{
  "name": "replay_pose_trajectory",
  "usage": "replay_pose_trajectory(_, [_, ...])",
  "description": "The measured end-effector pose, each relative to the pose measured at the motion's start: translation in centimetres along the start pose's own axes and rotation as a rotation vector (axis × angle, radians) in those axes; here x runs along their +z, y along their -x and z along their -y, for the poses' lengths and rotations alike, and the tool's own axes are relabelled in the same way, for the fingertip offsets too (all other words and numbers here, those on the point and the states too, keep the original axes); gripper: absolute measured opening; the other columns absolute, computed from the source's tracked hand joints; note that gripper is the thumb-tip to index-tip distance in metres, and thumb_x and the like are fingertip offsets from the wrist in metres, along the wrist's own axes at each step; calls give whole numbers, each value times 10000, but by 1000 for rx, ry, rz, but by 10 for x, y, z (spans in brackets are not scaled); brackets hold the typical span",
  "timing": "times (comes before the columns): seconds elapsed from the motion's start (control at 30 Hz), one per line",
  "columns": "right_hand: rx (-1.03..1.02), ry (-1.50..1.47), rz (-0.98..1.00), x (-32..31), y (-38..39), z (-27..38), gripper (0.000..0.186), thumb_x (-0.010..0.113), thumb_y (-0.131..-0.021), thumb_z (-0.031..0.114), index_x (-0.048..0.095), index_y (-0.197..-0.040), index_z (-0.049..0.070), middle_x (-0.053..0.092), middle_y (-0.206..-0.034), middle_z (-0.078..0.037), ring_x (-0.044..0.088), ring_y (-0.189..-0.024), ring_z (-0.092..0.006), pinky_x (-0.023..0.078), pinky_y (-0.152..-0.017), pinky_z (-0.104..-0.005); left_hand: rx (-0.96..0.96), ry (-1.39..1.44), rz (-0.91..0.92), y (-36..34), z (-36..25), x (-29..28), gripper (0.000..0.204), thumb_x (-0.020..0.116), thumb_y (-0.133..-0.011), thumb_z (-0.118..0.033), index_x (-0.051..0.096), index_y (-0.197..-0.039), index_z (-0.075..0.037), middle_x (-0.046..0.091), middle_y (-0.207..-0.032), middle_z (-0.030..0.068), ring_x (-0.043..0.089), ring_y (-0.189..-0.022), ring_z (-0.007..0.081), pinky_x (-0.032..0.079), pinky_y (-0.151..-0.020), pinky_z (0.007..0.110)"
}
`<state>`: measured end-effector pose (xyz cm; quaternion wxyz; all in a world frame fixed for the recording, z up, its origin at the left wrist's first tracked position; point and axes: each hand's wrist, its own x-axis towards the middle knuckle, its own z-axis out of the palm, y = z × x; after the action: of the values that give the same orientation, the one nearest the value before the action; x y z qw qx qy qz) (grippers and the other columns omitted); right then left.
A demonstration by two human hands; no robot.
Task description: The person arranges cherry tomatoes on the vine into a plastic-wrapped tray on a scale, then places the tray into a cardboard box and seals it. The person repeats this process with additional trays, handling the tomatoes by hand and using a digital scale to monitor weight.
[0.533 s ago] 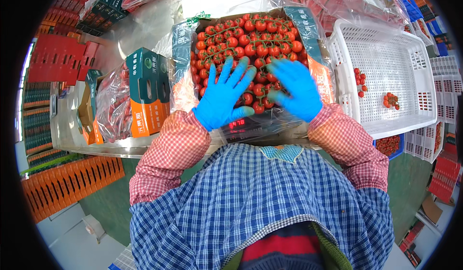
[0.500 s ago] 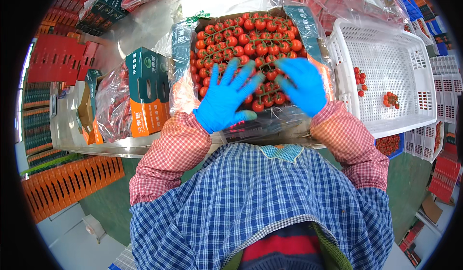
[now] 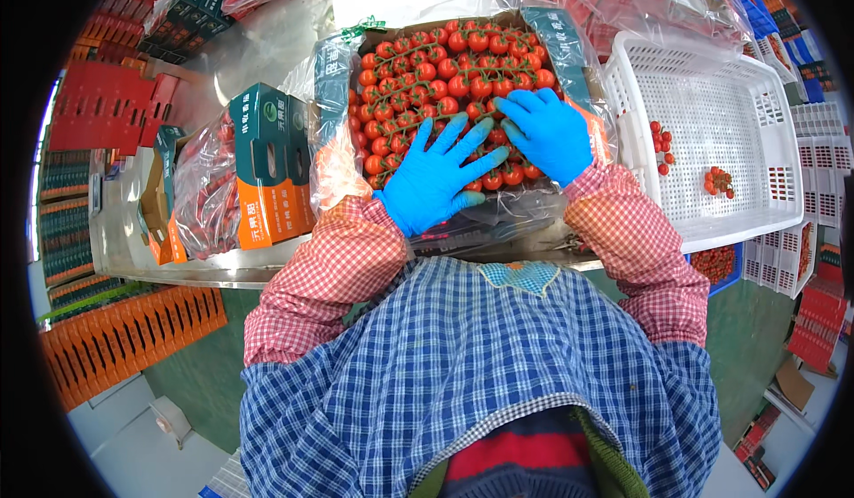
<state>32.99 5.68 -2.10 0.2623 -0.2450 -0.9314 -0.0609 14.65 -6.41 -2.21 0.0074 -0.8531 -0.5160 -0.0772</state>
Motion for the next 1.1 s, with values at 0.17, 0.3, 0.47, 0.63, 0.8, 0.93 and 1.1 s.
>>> replay_pose_trajectory(0.17, [-49, 109, 95, 0, -5, -6, 300, 615, -718, 170, 595, -1016, 194, 550, -880, 11, 550, -749, -200, 475, -566, -323, -22, -34, -47, 4, -5, 1, 721, 603, -762, -463, 301, -1394, -287, 183, -1488, 68, 218, -1337, 353, 212, -1007, 629])
replay_pose_trajectory(0.3, [137, 9, 15, 4, 1, -4, 246, 599, -770, 172, 606, -1015, 187, 558, -839, -16, 569, -737, -226, 481, -615, -345, -85, -125, -70, 6, -6, 8, 727, 644, -739, -411, 335, -1378, -253, 218, -1478, 30, 248, -1327, 327, 224, -995, 631])
replay_pose_trajectory(0.47, [186, 78, -16, 11, 1, -1, 183, 601, -755, 174, 602, -938, 183, 544, -831, -12, 558, -733, -220, 475, -580, -338, -113, -60, -142, 3, -7, 10, 682, 640, -766, -335, 351, -1370, -201, 246, -1467, 22, 265, -1320, 311, 229, -1000, 618])
replay_pose_trajectory(0.63, [139, 17, 94, 3, -10, 2, 177, 596, -782, 152, 605, -954, 112, 555, -863, -64, 559, -832, -261, 477, -662, -363, -208, -80, -39, 1, -16, 3, 690, 631, -778, -308, 327, -1384, -181, 211, -1479, 21, 230, -1335, 314, 221, -1009, 615])
replay_pose_trajectory(0.8, [165, -112, 123, -11, -4, 19, 588, 601, -757, 333, 442, -1258, 70, 444, -1256, -141, 435, -1139, -321, 351, -951, -450, -234, 87, 36, 3, -10, -2, 769, 543, -808, -461, 226, -1426, -130, 145, -1489, 134, 134, -1362, 372, 101, -1027, 636])
replay_pose_trajectory(0.93, [128, -107, 344, -14, 6, 38, 906, 560, -760, 547, 182, -1425, 62, 144, -1478, -179, 96, -1373, -350, 65, -1086, -538, -444, 51, -161, 5, 5, -1, 812, 524, -815, -479, 175, -1432, -82, 97, -1485, 193, 88, -1363, 401, 51, -1051, 601])
replay_pose_trajectory(1.1, [107, -276, 289, -29, -14, 12, 827, 576, -789, 484, 224, -1419, 80, 199, -1465, -172, 173, -1356, -348, 147, -1082, -513, -442, 202, -172, -8, 30, -15, 818, 536, -823, -397, 117, -1436, -54, 77, -1488, 192, 64, -1368, 396, 29, -1068, 572])
